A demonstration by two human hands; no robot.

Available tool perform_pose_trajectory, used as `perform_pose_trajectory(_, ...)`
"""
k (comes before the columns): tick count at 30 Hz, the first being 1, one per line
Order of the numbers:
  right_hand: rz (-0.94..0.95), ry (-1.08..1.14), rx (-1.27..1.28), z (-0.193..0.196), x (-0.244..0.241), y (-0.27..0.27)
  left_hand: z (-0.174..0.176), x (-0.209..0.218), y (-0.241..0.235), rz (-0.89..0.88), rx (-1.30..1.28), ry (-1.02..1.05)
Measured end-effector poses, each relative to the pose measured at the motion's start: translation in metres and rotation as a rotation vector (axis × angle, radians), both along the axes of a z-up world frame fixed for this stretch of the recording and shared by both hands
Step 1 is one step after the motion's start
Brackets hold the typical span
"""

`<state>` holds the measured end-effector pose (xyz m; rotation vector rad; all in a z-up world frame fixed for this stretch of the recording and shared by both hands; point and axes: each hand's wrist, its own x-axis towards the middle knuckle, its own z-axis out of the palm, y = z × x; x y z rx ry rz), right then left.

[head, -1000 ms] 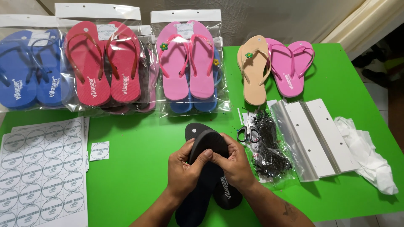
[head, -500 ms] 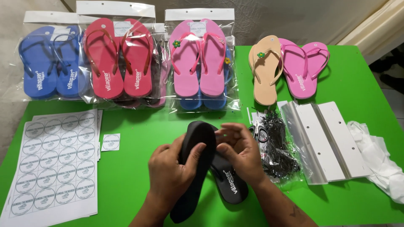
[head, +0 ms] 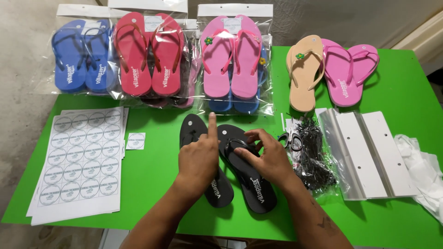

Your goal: The person trims excess material from a black sandal sole using shears and then places a pair of black sandals into a clear plastic bag along with a white cardboard insert.

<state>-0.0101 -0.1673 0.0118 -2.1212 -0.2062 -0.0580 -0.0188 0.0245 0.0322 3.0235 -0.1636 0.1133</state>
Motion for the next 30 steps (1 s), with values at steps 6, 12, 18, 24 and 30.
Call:
perform_pose_trajectory(6,-0.036,0.016,-0.115,-0.017,0.008,-0.005,-0.002,0.003,0.039,-0.092,-0.719,-0.211)
perform_pose_trajectory(12,-0.145,0.001,0.061,-0.012,0.008,-0.006,-0.072,0.006,0.093,0.188,-0.826,-0.167)
perform_pose_trajectory(18,-0.124,0.04,0.243,-0.03,0.015,-0.002,-0.073,0.007,0.082,0.157,-0.881,-0.153)
perform_pose_trajectory(24,-0.266,-0.018,0.387,-0.016,0.014,0.001,-0.076,0.009,0.084,0.211,-0.896,-0.14)
perform_pose_trajectory(30,-0.103,-0.048,0.164,-0.019,0.019,-0.005,-0.075,0.011,0.083,0.115,-0.767,-0.168)
